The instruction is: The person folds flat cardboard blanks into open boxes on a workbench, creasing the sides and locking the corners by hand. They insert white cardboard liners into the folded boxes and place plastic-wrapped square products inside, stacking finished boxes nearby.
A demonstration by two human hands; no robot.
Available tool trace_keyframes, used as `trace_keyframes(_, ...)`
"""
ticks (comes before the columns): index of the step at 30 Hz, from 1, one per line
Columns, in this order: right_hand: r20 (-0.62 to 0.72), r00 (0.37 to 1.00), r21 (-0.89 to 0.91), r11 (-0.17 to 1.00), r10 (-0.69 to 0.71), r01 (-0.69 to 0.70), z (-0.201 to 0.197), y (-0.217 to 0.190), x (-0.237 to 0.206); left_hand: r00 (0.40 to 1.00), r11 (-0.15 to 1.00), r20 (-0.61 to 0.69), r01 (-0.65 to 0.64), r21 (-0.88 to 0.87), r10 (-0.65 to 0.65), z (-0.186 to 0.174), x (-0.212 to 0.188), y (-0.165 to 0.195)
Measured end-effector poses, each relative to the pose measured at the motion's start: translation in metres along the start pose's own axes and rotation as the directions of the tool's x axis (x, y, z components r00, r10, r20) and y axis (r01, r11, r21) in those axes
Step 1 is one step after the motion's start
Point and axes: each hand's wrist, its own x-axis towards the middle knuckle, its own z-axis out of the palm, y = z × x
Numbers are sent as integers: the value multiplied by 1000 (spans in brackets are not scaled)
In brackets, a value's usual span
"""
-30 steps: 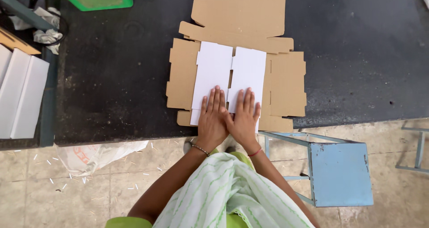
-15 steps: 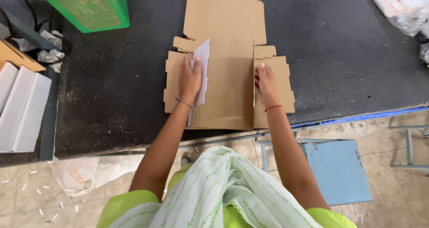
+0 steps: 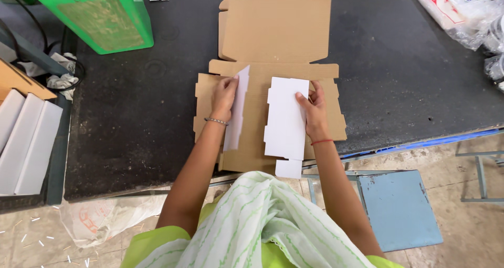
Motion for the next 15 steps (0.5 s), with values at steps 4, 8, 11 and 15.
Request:
trace_keyframes(4,-5,999,26,999,-38,38,-7,8,-1,985,915,-3,-163,-369,174,3,2,-7)
trace_keyframes(8,-104,987,-176,979,-121,101,-12,30,9,942,940,-57,-334,-68,330,3,-1,-19)
trace_keyframes(11,-69,983,-493,863,-167,112,-15,44,19,828,766,4,-520,378,561,3,-9,-23)
trace_keyframes(15,87,962,-875,442,-257,197,-18,56,29,732,443,229,-598,669,642,2,-20,-20)
